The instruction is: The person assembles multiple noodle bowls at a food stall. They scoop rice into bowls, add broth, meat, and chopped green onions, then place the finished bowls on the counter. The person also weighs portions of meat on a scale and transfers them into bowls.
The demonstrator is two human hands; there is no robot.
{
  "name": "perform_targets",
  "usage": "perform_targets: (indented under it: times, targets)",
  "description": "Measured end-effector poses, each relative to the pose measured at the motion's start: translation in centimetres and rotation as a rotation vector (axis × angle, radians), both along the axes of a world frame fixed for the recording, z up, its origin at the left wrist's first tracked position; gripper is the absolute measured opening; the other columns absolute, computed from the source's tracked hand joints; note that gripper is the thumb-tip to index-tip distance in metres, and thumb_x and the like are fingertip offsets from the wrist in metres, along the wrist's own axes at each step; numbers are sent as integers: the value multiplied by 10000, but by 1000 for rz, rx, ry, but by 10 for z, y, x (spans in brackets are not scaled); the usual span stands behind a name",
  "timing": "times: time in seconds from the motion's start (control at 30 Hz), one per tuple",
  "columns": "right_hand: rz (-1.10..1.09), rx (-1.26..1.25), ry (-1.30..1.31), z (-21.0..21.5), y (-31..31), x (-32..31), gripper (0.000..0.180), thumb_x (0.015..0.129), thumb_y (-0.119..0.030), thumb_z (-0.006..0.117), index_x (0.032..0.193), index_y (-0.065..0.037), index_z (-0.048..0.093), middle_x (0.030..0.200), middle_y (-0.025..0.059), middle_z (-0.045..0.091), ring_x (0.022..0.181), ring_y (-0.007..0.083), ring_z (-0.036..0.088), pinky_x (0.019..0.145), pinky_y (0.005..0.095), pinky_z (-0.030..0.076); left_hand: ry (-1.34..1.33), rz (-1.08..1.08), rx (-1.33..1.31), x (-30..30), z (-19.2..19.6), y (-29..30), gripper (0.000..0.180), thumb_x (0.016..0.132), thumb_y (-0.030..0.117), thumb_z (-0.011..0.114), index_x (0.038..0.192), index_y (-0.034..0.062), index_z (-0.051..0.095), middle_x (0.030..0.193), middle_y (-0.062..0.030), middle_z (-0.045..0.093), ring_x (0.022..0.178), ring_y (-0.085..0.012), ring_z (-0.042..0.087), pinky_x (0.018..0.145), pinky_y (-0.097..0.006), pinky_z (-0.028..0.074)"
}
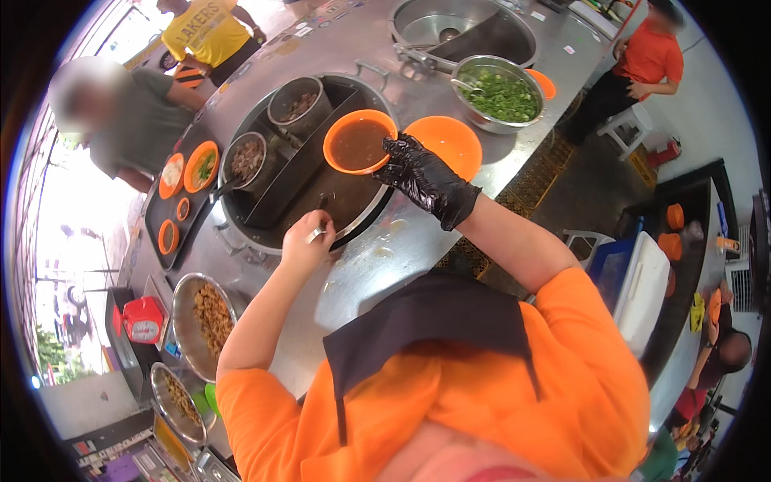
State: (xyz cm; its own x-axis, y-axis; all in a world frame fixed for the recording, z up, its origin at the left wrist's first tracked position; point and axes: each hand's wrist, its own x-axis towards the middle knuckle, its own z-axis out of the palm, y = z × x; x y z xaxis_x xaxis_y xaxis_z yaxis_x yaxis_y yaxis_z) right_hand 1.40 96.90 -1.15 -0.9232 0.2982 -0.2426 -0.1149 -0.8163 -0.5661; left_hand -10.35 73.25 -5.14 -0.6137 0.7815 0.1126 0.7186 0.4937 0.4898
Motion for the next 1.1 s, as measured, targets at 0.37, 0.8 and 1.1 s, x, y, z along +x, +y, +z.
perform_targets:
  times: [0.37,0.8,1.1]
  targets:
    - [-62,104,-58,47,79,97,427,906,-196,629,1281,-113,441,1143,41,534,1055,169,575,902,324,514,157,-563,-843,-62,74,-49,618,685,182,762,1265,95,567,1203,-140,595,1099,-301,558,976,-370,430]
    - [-257,94,-214,19,198,199,450,941,-211,564,1346,-82,415,1281,85,520,1162,203,549,970,374,482,644,-659,-521,11,39,430,172,818,127,561,954,98,663,935,-69,671,977,-244,631,749,-369,542]
    - [-295,114,-287,15,247,204,430,938,-196,551,1330,-61,439,1264,84,550,1154,201,552,1001,387,450,963,-706,-191,5,42,479,136,792,150,566,905,89,611,877,-34,627,851,-212,623,740,-338,513]
